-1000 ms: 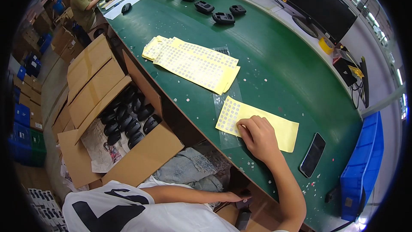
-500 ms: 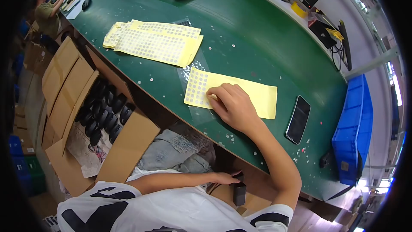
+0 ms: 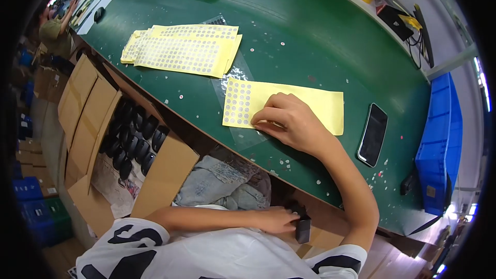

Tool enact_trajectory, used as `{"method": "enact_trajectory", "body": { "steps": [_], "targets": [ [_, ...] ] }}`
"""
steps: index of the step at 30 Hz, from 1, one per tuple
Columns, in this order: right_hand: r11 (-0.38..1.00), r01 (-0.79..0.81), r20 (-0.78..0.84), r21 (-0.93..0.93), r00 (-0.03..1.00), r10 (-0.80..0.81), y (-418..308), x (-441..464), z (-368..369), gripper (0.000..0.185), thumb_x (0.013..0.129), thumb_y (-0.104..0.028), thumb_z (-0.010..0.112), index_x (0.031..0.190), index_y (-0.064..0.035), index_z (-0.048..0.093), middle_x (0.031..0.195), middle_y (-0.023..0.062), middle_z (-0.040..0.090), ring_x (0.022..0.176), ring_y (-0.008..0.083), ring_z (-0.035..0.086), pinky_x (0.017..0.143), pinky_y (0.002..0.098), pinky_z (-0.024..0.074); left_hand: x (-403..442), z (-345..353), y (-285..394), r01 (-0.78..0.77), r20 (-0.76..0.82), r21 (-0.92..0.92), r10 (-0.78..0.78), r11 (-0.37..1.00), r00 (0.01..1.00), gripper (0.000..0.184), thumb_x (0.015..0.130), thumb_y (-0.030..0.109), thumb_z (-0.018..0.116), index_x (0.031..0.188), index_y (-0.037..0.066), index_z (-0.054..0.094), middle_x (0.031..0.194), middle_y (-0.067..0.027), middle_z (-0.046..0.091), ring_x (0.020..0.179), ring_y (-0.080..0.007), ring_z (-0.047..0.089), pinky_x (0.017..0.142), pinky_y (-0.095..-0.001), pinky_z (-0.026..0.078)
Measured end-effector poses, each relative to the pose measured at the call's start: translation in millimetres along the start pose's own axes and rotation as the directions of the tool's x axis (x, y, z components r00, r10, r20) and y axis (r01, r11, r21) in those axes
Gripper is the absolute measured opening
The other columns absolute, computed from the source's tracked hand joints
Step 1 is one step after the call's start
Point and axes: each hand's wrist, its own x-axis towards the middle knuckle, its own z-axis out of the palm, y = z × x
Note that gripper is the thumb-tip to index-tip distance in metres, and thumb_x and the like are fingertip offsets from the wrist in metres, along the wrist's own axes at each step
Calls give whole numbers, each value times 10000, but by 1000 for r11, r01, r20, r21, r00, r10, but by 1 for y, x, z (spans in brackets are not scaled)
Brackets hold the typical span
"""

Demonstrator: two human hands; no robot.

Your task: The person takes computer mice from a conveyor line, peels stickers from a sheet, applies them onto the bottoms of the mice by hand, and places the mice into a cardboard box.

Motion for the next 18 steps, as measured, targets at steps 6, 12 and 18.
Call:
{"method": "enact_trajectory", "body": {
  "steps": [6, 12, 18],
  "targets": [
    [997, 24, -56, -67, 998, -27, -2, 1, 13, 80, 885, -122, 756, 949, -97, 715, 887, 61, 605, 804, 228, 553, 802, 335, 442, -136, -212, 115, -107, 253, -23, 110, 994, 961, 269, 1023, 245, 584, 1220, 81, 663, 1042, -158, 759, 844, -334, 717, 736, -400, 564],
    [989, -55, -113, -138, 993, 40, -8, -1, 24, 95, 930, -172, 696, 945, -92, 646, 928, 59, 616, 891, 246, 569, 867, 364, 427, -135, -456, 78, 189, -799, 391, 231, 901, 555, 246, 965, 230, 700, 1132, 52, 722, 977, -66, 738, 832, -134, 659, 733, -289, 534],
    [952, -84, -94, -296, 994, 58, -9, -2, 32, 96, 958, -181, 664, 959, -96, 618, 983, 72, 611, 937, 250, 560, 880, 375, 423, -127, -608, -91, 881, -899, 348, 381, 321, 216, 424, 983, 299, 673, 1337, 83, 585, 1143, -119, 693, 1009, -282, 692, 877, -405, 547]
  ]
}}
